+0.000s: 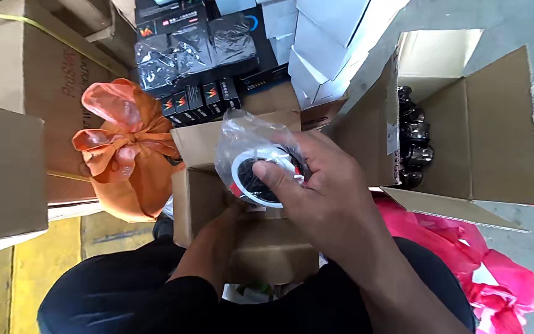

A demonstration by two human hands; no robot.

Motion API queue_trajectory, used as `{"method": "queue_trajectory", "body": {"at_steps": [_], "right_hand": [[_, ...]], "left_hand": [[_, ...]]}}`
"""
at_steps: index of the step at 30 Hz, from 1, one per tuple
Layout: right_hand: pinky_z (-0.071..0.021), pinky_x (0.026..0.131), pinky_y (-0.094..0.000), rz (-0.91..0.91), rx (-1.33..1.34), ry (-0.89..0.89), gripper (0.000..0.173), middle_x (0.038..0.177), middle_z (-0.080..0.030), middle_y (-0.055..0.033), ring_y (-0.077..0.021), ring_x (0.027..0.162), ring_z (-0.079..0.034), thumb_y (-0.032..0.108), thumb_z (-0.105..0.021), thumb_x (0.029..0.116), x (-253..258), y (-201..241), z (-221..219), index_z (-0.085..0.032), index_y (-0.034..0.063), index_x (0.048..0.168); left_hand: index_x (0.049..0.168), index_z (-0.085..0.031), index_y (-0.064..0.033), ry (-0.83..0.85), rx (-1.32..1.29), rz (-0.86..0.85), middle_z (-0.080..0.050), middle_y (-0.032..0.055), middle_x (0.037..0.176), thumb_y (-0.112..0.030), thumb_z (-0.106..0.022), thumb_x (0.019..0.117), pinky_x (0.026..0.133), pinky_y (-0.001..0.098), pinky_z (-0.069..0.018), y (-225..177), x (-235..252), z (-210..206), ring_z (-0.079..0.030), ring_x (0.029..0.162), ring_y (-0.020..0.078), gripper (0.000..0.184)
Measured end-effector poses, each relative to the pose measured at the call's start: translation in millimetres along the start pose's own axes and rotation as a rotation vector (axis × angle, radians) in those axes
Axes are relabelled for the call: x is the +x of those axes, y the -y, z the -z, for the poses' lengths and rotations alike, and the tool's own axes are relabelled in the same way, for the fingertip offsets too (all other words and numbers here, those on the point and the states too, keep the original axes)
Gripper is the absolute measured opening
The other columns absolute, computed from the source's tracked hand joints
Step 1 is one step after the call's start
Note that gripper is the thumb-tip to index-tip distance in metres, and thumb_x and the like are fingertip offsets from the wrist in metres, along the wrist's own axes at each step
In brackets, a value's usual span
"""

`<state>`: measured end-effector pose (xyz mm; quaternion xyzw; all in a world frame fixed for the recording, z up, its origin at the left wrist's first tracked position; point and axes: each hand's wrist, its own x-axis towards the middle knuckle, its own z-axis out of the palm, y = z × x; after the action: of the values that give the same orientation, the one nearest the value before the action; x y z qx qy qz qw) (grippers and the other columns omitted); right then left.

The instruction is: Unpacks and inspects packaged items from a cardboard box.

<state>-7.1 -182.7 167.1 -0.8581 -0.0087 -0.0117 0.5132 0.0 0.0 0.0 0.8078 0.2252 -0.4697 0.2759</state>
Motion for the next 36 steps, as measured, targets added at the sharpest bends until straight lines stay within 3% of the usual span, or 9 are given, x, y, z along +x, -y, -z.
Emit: {"method": "queue_trajectory", "body": {"at_steps": [4,5,6,8,10,16,20,25,36], "right_hand": [[-0.0562,0.06,-0.0301,0.002,0.052,-0.038,0.029,0.105,-0.067,0.0034,-0.0063,0.078,-0.065,0.038,-0.067,0.098,12.1,2.3,14.7,-0.07,0.0197,0.12],[-0.0557,0.059,-0.0307,-0.001,0.066,-0.048,0.028,0.104,-0.067,0.0025,-0.0073,0.077,-0.065,0.038,-0.067,0.0984,14.9,4.0,18.8,-0.07,0.0198,0.12],[-0.0549,0.057,-0.0309,0.0,0.082,-0.059,0.028,0.102,-0.066,0.0017,-0.0081,0.076,-0.064,0.039,-0.066,0.0991,17.3,5.4,22.5,-0.069,0.02,0.119],[-0.0548,0.057,-0.029,0.01,0.13,-0.086,0.028,0.096,-0.067,0.0022,-0.0072,0.075,-0.065,0.04,-0.064,0.1004,20.0,8.0,26.5,-0.068,0.0211,0.12],[-0.0547,0.054,-0.0285,0.004,0.161,-0.092,0.027,0.089,-0.069,0.0028,-0.0074,0.071,-0.065,0.042,-0.063,0.1009,19.8,7.4,26.5,-0.068,0.0229,0.12],[-0.0554,0.056,-0.0372,-0.054,0.128,-0.077,0.028,0.083,-0.069,-0.0018,-0.0132,0.067,-0.065,0.044,-0.062,0.1012,28.6,-9.7,12.5,-0.069,0.0197,0.114],[-0.0586,0.066,-0.0428,-0.108,0.175,-0.021,0.028,0.086,-0.07,-0.006,-0.0178,0.074,-0.069,0.038,-0.065,0.1007,48.3,-24.7,-7.3,-0.067,0.0132,0.113],[-0.0629,0.079,-0.0409,-0.262,0.381,0.105,0.029,0.1,-0.073,-0.0125,-0.0213,0.09,-0.073,0.025,-0.063,0.1023,70.7,-44.0,-36.6,-0.061,0.0027,0.121],[-0.0572,0.058,-0.0324,-0.6,0.814,-0.203,0.031,0.099,-0.068,-0.0133,-0.0199,0.072,-0.068,0.027,-0.049,0.1087,103.0,-68.3,-85.5,-0.053,0.004,0.129]], "left_hand": [[0.143,-0.047,0.012,0.117,0.094,-0.024,-0.045,0.0286,0.153,-0.013,-0.042,0.1111,0.119,0.0471,-0.032,5.0,33.9,-18.5,-0.044,0.143,0.0369,0.041],[0.138,-0.05,0.0138,0.104,0.105,-0.197,-0.053,0.0319,0.142,-0.014,-0.039,0.1119,0.11,0.0473,-0.0435,30.3,66.3,-28.2,-0.056,0.13,0.039,0.04],[0.111,-0.062,0.02,-0.012,-0.001,-0.678,-0.068,0.0354,0.1,-0.017,-0.045,0.1069,0.071,0.0418,-0.06,82.4,133.8,-44.5,-0.072,0.085,0.0373,0.041],[0.114,-0.066,0.0056,0.031,-0.182,-0.419,-0.071,0.0178,0.1,-0.027,-0.052,0.1058,0.083,0.0419,-0.0584,72.4,167.0,-41.4,-0.071,0.088,0.0236,0.036],[0.115,-0.069,0.0013,0.005,-0.187,-0.32,-0.072,0.015,0.106,-0.027,-0.056,0.1041,0.093,0.0447,-0.0554,47.5,139.4,-14.0,-0.069,0.096,0.0227,0.033],[0.1,-0.075,-0.0052,-0.264,0.419,-0.717,-0.062,0.0192,0.128,-0.042,-0.057,0.1007,0.106,0.0563,-0.046,46.0,20.1,75.1,-0.054,0.127,0.0371,0.041],[0.085,-0.074,-0.0085,-0.406,0.263,-0.955,-0.039,0.0154,0.161,-0.038,-0.058,0.0986,0.125,0.0529,-0.025,77.5,-41.1,98.6,-0.024,0.155,0.0329,0.036],[0.079,-0.07,-0.0023,-0.21,-0.299,-1.136,-0.069,0.0089,0.127,-0.017,-0.058,0.0974,0.103,0.0366,-0.0523,82.6,-66.2,90.4,-0.062,0.122,0.0156,0.026],[0.088,-0.07,-0.0036,-0.095,0.365,-1.097,-0.07,0.0133,0.107,-0.035,-0.048,0.1066,0.099,0.0518,-0.0506,80.8,-44.6,81.8,-0.065,0.11,0.03,0.043]]}}
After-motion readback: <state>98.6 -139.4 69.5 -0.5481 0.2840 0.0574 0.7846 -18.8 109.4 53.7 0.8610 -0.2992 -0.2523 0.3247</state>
